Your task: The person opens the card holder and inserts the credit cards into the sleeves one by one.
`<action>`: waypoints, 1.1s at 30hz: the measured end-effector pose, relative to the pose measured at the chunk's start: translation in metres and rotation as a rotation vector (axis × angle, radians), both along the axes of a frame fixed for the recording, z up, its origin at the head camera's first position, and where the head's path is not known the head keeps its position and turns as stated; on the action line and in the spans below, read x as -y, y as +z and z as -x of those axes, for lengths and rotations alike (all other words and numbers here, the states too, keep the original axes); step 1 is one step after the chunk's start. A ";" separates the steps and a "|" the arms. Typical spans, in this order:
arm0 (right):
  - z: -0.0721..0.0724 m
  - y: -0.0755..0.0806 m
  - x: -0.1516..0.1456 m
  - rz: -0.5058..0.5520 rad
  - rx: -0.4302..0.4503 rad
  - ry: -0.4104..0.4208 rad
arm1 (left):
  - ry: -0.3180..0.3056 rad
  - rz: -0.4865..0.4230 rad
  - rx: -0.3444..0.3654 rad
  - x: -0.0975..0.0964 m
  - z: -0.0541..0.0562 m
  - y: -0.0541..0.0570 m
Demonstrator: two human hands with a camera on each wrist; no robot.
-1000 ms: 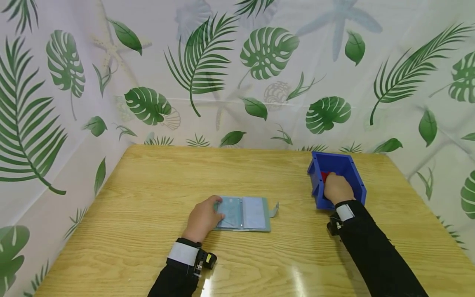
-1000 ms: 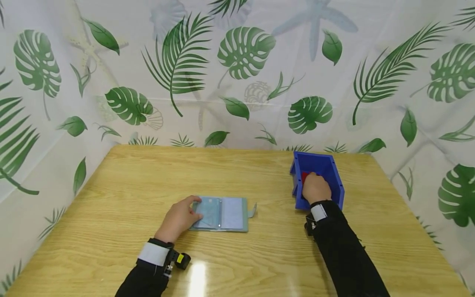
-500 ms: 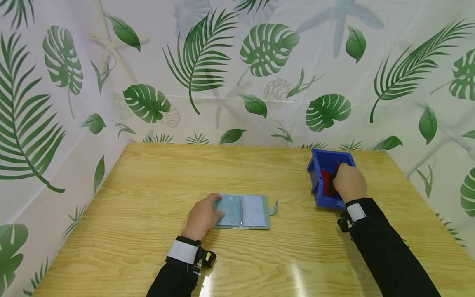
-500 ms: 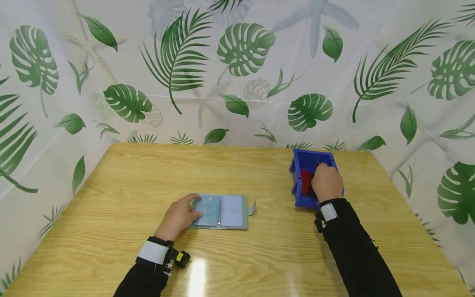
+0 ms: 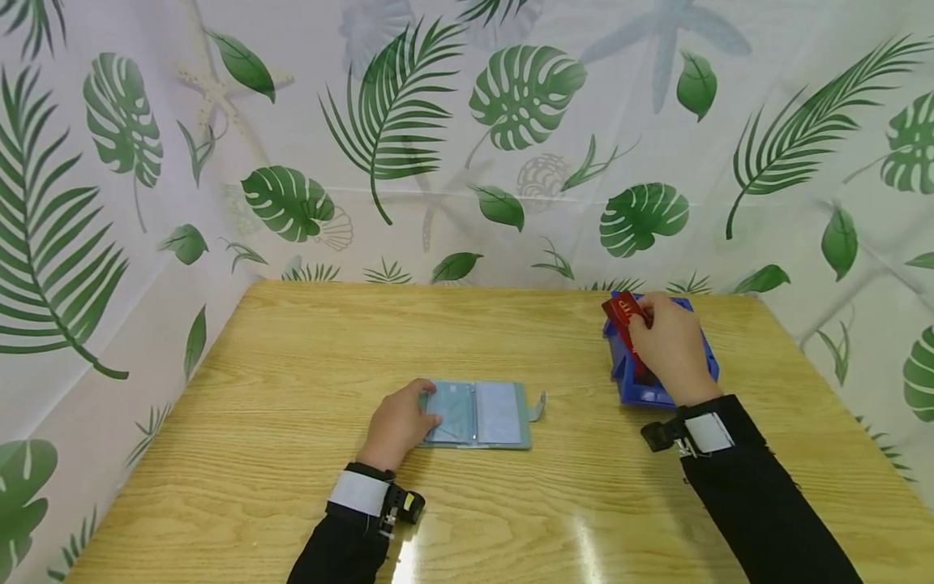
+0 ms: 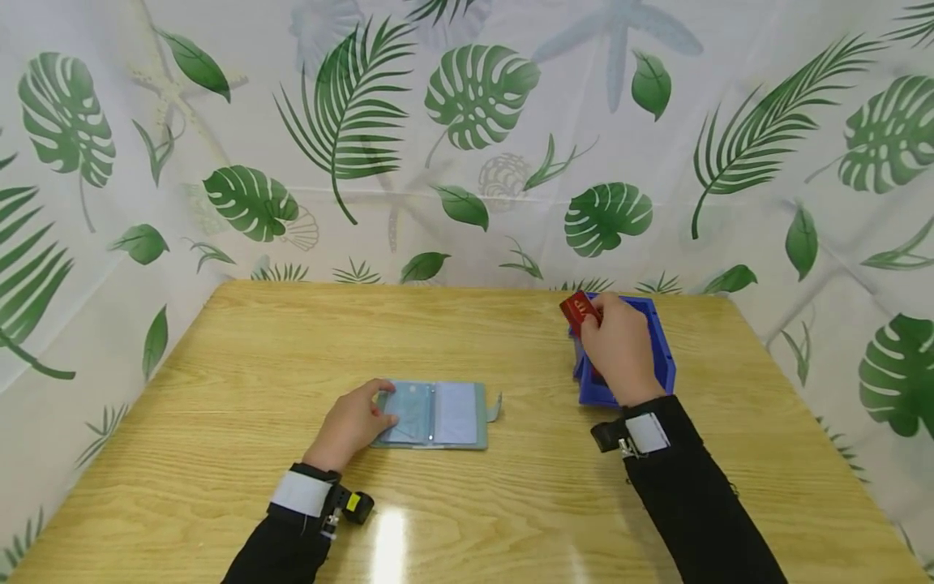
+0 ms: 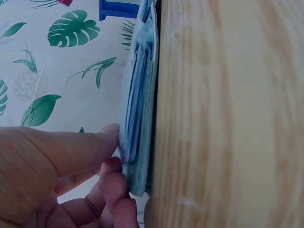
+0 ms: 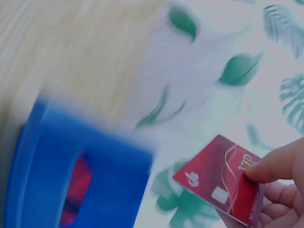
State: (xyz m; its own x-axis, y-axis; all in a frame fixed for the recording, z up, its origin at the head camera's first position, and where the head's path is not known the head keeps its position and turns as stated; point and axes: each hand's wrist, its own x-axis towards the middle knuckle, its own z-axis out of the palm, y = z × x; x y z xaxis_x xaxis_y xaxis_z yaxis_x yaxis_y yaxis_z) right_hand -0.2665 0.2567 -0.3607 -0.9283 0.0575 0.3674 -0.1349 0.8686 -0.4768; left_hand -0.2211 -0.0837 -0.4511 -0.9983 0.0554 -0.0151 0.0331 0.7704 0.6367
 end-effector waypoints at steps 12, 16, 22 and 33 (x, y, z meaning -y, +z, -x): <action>-0.007 -0.052 0.088 0.542 0.571 0.305 | -0.005 -0.040 0.008 0.003 -0.001 0.002; -0.011 -0.064 0.113 0.520 0.603 0.276 | -0.004 -0.051 0.012 0.003 -0.001 0.002; -0.017 -0.067 0.134 0.313 0.501 0.292 | -0.007 -0.050 -0.007 0.002 0.000 0.001; -0.019 -0.077 0.139 0.376 0.392 0.219 | -0.012 -0.044 -0.013 0.002 0.000 -0.001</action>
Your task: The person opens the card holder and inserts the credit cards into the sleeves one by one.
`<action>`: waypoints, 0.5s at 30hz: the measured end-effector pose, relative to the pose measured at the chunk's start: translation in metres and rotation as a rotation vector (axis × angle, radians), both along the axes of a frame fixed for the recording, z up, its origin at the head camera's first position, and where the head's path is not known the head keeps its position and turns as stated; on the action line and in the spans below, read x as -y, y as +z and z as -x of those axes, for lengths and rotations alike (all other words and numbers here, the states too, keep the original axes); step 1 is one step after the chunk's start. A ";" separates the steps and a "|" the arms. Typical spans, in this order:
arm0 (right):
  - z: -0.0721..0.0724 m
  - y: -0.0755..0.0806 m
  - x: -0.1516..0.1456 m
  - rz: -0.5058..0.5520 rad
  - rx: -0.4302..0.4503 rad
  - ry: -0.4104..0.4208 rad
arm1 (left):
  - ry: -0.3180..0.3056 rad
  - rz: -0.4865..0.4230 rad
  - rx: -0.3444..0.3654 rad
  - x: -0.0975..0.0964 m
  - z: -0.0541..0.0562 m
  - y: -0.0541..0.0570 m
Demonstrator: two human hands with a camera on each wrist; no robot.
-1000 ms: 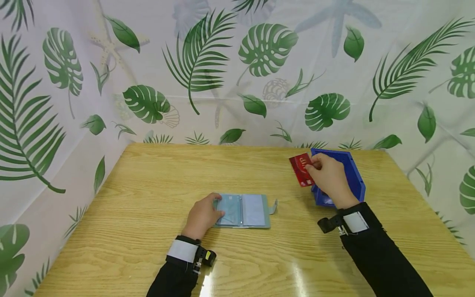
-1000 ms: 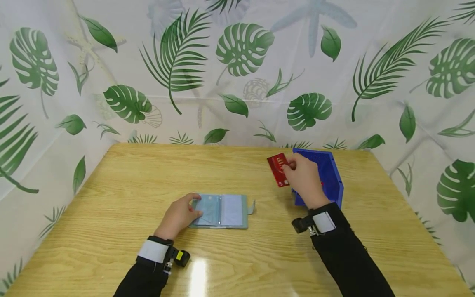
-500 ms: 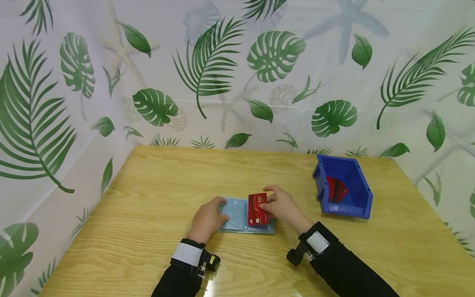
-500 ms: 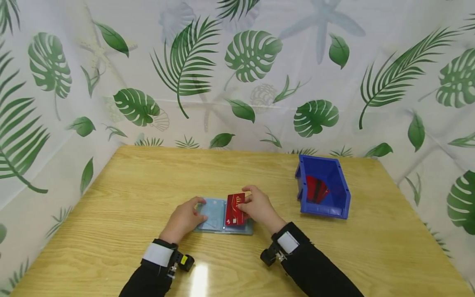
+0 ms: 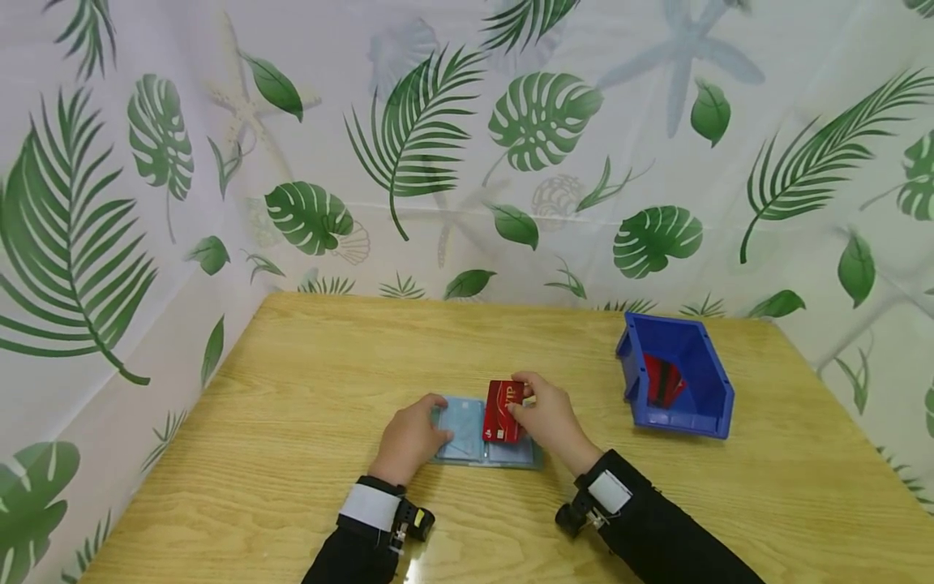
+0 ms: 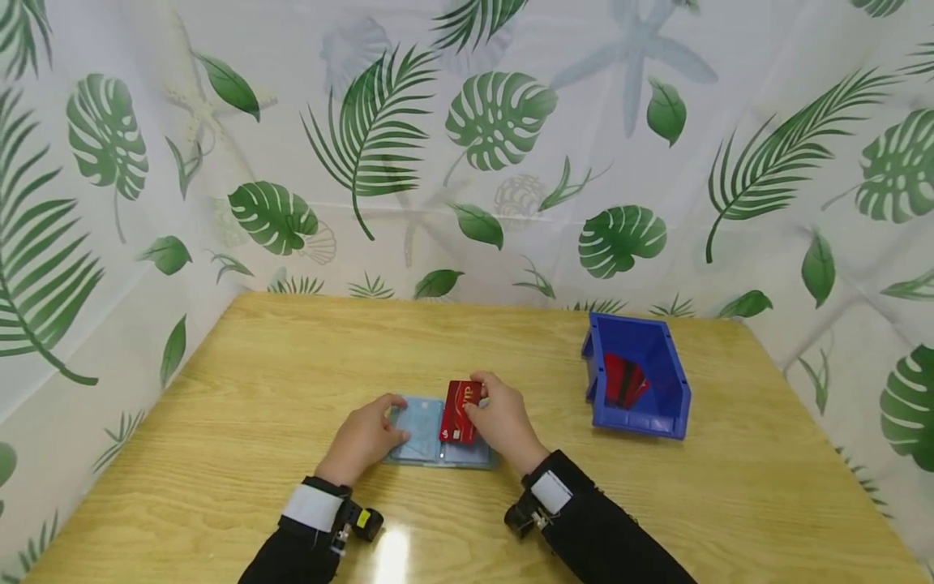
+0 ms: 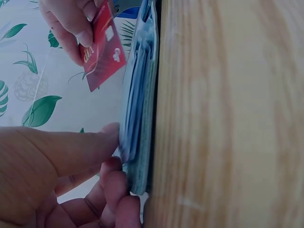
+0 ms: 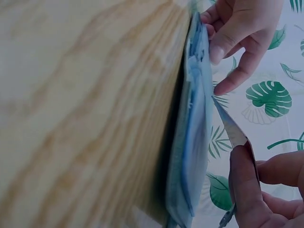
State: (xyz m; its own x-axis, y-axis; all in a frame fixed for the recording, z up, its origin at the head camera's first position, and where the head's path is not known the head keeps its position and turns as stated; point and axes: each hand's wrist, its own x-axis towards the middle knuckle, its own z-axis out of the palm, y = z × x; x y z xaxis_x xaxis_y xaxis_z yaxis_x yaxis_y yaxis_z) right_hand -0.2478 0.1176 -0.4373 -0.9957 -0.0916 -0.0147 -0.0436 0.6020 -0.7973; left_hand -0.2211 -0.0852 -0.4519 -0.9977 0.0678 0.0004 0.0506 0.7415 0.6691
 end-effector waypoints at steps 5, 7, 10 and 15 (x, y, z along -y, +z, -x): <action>-0.003 -0.008 0.003 -0.040 0.017 0.007 | -0.002 0.002 -0.002 0.000 -0.003 -0.002; -0.005 -0.010 0.005 -0.026 0.034 0.014 | -0.005 0.006 -0.012 0.000 -0.004 -0.002; -0.006 -0.011 0.008 -0.007 0.070 0.037 | -0.008 0.012 -0.026 0.001 -0.004 -0.001; -0.005 -0.009 0.013 -0.067 0.103 0.096 | -0.004 0.011 -0.030 0.002 -0.002 0.002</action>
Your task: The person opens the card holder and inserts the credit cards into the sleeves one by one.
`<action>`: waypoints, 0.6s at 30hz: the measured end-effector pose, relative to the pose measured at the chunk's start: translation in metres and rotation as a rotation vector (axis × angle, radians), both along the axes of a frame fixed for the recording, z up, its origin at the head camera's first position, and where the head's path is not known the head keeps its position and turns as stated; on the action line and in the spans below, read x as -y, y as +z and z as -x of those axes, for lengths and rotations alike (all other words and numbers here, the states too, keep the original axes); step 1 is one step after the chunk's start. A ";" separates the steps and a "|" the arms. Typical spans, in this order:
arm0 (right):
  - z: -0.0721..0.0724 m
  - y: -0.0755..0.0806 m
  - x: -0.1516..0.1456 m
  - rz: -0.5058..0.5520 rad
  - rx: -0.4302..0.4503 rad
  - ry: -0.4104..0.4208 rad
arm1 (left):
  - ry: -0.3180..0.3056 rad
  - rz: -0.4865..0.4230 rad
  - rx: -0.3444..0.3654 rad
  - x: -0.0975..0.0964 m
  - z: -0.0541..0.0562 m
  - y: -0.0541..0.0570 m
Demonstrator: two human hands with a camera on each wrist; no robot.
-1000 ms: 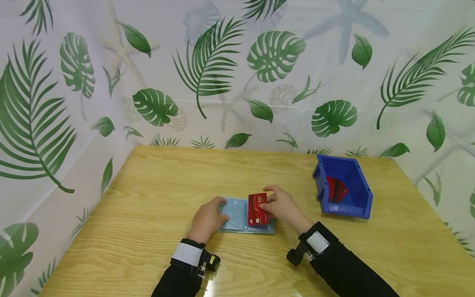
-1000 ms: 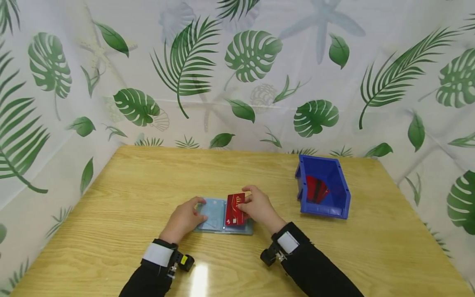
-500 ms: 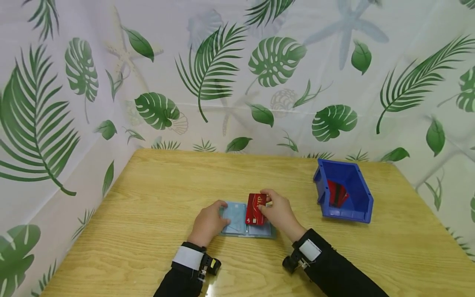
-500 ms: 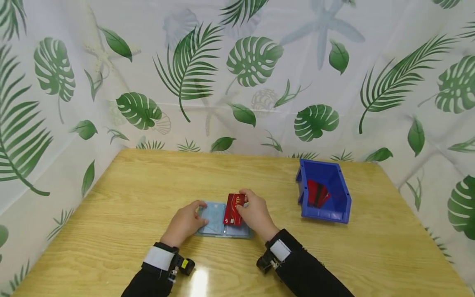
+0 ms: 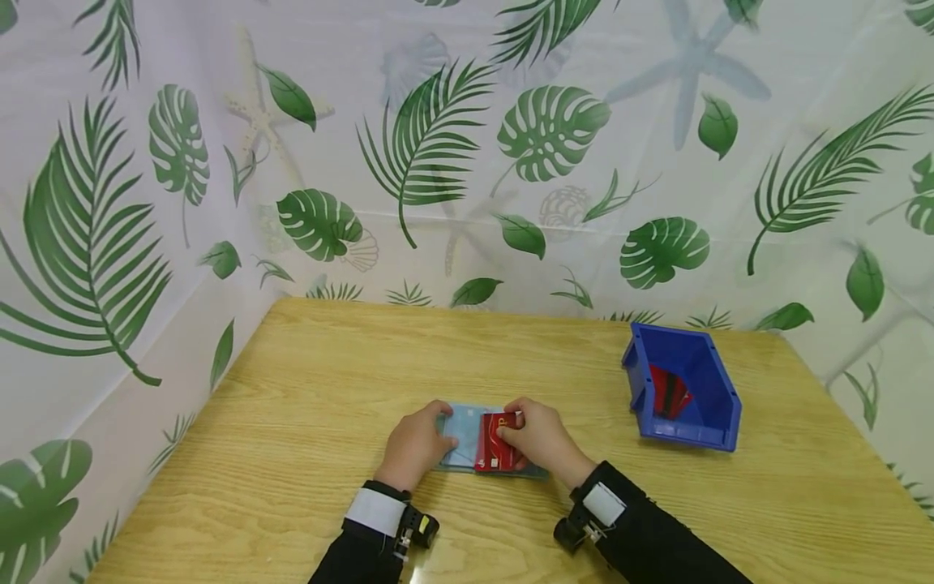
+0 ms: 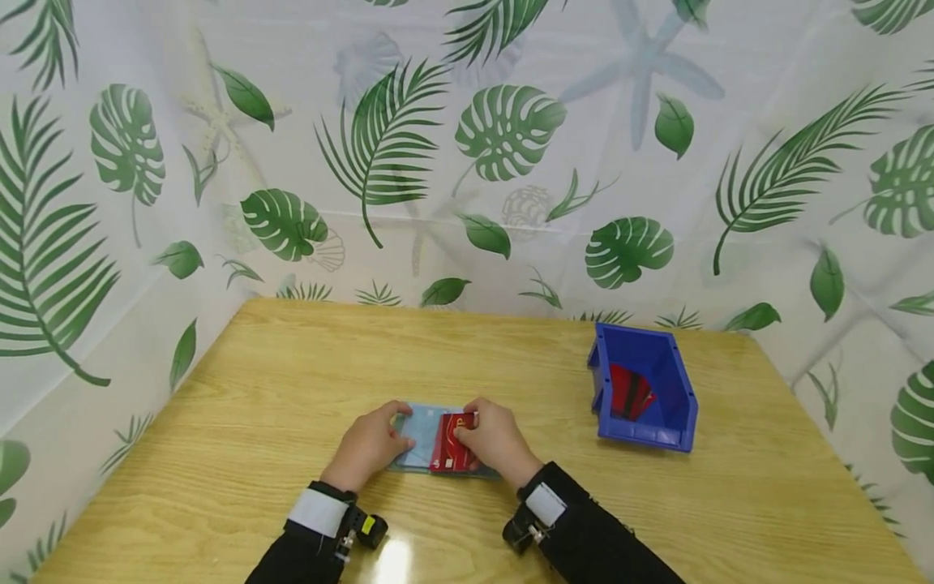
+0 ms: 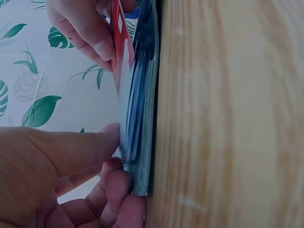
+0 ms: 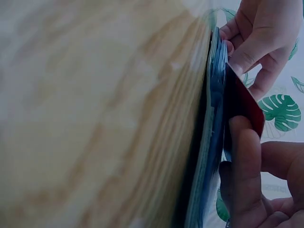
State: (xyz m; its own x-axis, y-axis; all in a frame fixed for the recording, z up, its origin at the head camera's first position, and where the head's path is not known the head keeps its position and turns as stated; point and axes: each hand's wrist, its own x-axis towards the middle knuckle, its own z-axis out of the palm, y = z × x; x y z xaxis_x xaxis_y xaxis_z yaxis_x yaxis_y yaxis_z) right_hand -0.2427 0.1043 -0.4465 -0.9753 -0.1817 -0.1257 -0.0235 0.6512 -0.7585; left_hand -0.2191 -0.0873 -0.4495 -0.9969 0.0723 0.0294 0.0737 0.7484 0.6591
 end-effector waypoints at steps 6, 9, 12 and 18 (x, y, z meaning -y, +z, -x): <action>0.005 0.002 0.006 -0.123 -0.038 0.032 | 0.009 0.030 0.001 -0.002 0.002 0.000; 0.008 0.003 0.008 -0.145 -0.053 0.028 | 0.010 0.048 -0.001 -0.002 0.002 -0.001; 0.010 0.003 0.011 -0.209 -0.089 0.044 | 0.011 0.057 -0.005 -0.002 0.002 -0.001; 0.012 0.004 0.019 -0.360 -0.167 0.102 | 0.000 0.062 0.006 -0.002 0.003 -0.001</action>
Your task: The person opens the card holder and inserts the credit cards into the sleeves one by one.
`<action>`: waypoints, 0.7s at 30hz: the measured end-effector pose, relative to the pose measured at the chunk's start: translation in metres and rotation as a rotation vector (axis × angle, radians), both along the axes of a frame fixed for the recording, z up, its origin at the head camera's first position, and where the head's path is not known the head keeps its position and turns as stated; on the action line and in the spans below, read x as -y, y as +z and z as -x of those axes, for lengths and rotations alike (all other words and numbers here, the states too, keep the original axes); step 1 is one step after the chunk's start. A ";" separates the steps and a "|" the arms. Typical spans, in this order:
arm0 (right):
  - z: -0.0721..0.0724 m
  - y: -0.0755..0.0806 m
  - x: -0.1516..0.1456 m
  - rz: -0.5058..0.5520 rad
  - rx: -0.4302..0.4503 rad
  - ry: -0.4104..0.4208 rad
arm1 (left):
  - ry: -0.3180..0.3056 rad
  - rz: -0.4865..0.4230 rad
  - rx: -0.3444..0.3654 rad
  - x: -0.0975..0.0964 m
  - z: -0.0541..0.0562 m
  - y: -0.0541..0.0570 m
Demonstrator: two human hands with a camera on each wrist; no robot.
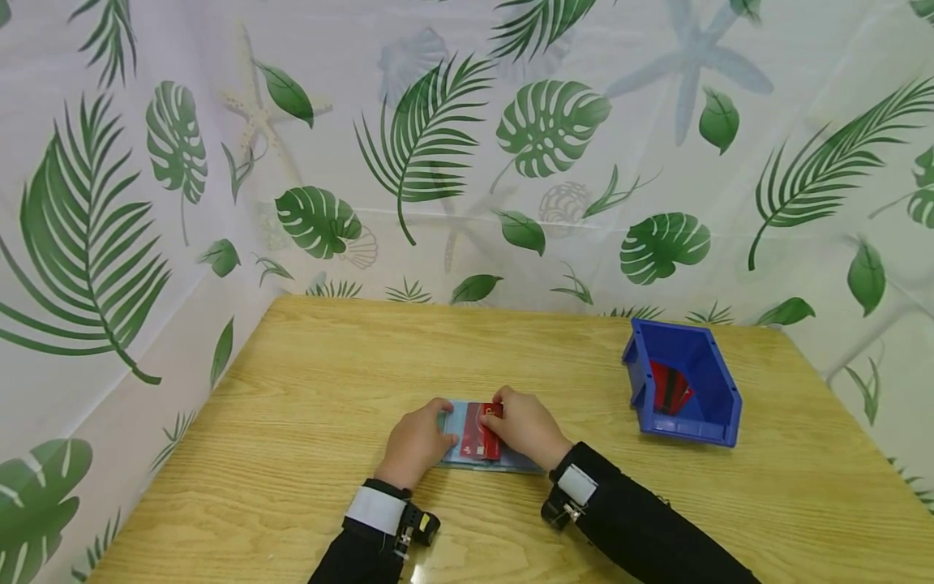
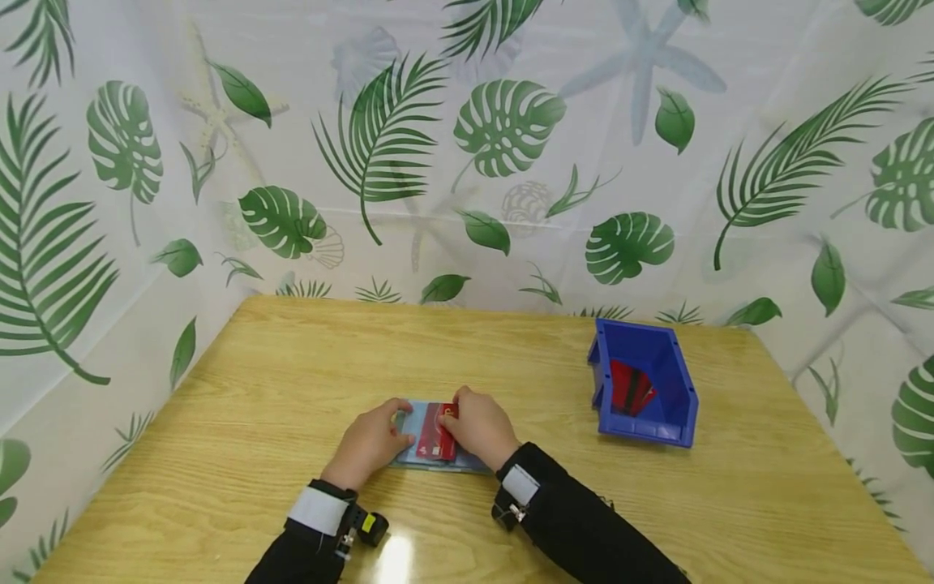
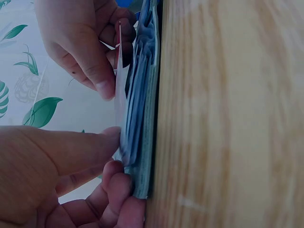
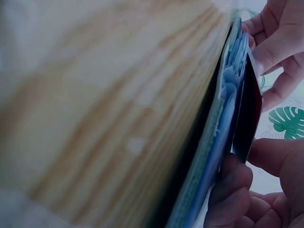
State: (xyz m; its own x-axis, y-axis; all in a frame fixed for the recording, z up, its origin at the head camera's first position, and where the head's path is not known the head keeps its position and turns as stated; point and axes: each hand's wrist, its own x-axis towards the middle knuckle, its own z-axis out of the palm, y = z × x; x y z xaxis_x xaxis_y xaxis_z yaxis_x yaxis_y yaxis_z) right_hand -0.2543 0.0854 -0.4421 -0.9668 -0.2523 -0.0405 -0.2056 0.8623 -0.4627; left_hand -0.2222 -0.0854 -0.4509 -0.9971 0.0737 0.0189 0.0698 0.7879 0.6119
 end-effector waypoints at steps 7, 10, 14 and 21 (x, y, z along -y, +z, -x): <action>0.000 0.000 0.005 -0.067 -0.014 0.068 | -0.011 0.017 -0.009 -0.001 -0.001 -0.001; 0.000 0.004 0.003 -0.042 0.041 0.074 | -0.013 0.009 -0.010 0.000 -0.001 0.000; -0.002 0.011 -0.006 0.042 0.167 0.053 | -0.007 -0.018 -0.014 0.002 -0.003 0.002; -0.009 0.020 -0.029 0.462 0.441 -0.020 | -0.014 -0.034 -0.041 0.005 -0.007 0.005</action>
